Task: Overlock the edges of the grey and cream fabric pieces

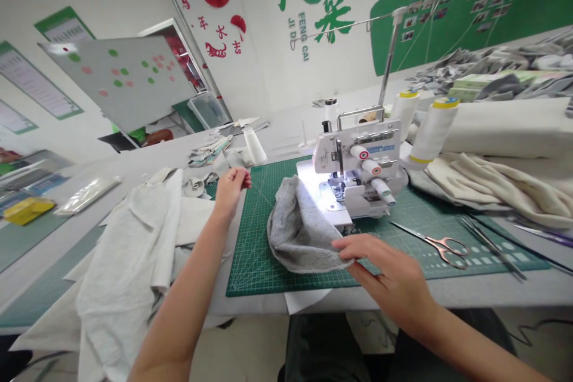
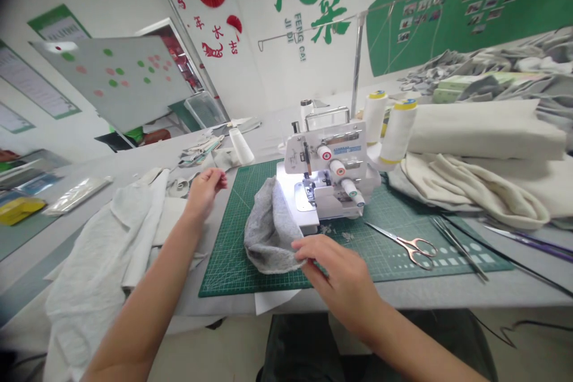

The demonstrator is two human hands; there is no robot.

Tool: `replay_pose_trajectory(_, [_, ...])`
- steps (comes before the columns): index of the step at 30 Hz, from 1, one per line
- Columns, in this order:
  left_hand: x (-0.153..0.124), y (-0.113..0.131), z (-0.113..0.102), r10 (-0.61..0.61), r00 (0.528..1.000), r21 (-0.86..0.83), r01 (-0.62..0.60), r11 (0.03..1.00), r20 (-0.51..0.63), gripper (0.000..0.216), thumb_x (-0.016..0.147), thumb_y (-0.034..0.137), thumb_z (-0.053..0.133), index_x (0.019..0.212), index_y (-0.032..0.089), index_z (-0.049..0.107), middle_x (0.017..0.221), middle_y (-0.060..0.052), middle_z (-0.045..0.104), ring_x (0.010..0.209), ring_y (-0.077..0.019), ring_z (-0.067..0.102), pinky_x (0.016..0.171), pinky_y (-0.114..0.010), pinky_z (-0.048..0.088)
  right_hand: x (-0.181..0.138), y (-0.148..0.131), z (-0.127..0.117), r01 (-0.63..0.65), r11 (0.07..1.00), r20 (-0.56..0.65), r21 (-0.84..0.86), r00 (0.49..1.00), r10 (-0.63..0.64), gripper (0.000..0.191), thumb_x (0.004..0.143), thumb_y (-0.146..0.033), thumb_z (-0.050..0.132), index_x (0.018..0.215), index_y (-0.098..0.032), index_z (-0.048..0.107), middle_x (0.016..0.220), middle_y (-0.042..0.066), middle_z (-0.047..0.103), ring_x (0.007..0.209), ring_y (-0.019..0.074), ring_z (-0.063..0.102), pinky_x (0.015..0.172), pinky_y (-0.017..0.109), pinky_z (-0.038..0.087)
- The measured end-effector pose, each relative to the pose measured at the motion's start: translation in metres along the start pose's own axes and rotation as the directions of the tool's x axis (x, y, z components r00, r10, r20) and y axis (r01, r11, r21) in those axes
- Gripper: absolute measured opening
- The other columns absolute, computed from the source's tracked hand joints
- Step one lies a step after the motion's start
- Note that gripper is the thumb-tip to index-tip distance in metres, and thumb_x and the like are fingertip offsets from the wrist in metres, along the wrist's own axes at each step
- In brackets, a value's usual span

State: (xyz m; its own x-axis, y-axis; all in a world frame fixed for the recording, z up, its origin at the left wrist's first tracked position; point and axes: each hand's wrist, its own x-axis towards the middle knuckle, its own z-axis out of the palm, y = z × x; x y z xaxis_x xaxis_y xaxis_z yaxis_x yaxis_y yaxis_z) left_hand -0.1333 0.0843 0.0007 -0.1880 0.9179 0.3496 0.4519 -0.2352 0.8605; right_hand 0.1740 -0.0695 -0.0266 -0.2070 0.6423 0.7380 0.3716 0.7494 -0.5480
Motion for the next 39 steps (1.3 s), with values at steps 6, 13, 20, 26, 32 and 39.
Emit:
replay_pose_trajectory(6, [0.058,-0.015,-0.026,-0.017,0.937,0.109,0.059,0.992,-0.349,0.031,0.097,0.038,0.057,0.117,0.014,0.059,0.111,-0.008,0.063,0.092,-0.0189,0.065,0.079,-0.038,0.057,-0.005,0.001,0.001,0.014,1.0,0.027,0.016,1.0,-0.015,0.015,0.087,-0.009,0.058,0.09,-0.022,0.064,0.088,0.003,0.078,0.079,0.0157,0.076,0.073,0.022,0.06])
replay_pose_trajectory(13, [0.031,-0.012,-0.013,-0.112,0.993,0.332,0.119,0.936,-0.041,0.027,0.091,0.038,0.065,0.103,0.015,0.065,0.109,-0.007,0.066,0.101,-0.0222,0.063,0.093,-0.044,0.048,-0.007,0.003,-0.001,0.018,1.0,0.034,0.021,0.999,-0.019,0.015,0.089,-0.01,0.055,0.09,-0.023,0.064,0.087,0.004,0.078,0.077,0.0166,0.076,0.07,0.023,0.06])
replay_pose_trajectory(20, [-0.051,-0.001,0.041,-0.252,0.912,0.284,0.16,0.945,0.324,0.034,0.06,0.043,0.082,0.056,0.022,0.056,0.06,0.001,0.058,0.07,-0.0224,0.058,0.066,-0.028,0.041,-0.015,0.007,0.01,0.034,0.998,0.117,0.055,0.992,-0.04,0.019,0.086,-0.006,0.054,0.09,-0.023,0.061,0.089,0.004,0.077,0.08,0.015,0.074,0.074,0.023,0.059])
replay_pose_trajectory(26, [-0.059,0.005,0.047,-0.389,0.825,0.001,0.426,0.905,0.41,0.04,0.079,0.059,0.057,0.08,0.019,0.061,0.07,0.0,0.064,0.067,-0.0177,0.062,0.06,-0.027,0.045,-0.017,-0.01,0.022,0.062,0.982,0.409,0.177,0.903,-0.131,0.021,0.072,-0.002,0.057,0.082,-0.02,0.058,0.122,0.005,0.072,0.118,0.023,0.064,0.108,0.037,0.047])
replay_pose_trajectory(32, [-0.06,0.002,0.057,-0.446,0.781,-0.22,0.574,0.789,0.438,0.043,0.056,0.036,0.088,0.086,0.013,0.067,0.074,-0.003,0.07,0.063,-0.016,0.064,0.06,-0.025,0.048,-0.033,-0.018,0.078,0.199,0.918,0.587,0.342,0.718,-0.374,0.004,0.086,-0.018,0.067,0.084,-0.018,0.063,0.109,0.006,0.077,0.113,0.0205,0.068,0.107,0.027,0.047])
replay_pose_trajectory(39, [-0.057,0.014,0.011,-0.406,0.888,-0.582,0.452,0.676,0.217,0.018,0.063,0.019,0.076,0.077,0.017,0.066,0.072,0.001,0.072,0.065,-0.0145,0.067,0.063,-0.023,0.056,-0.069,-0.004,0.105,0.223,0.926,0.618,0.305,0.694,-0.37,0.016,0.099,-0.026,0.052,0.094,-0.018,0.065,0.111,0.005,0.076,0.123,0.0179,0.061,0.106,0.029,0.048])
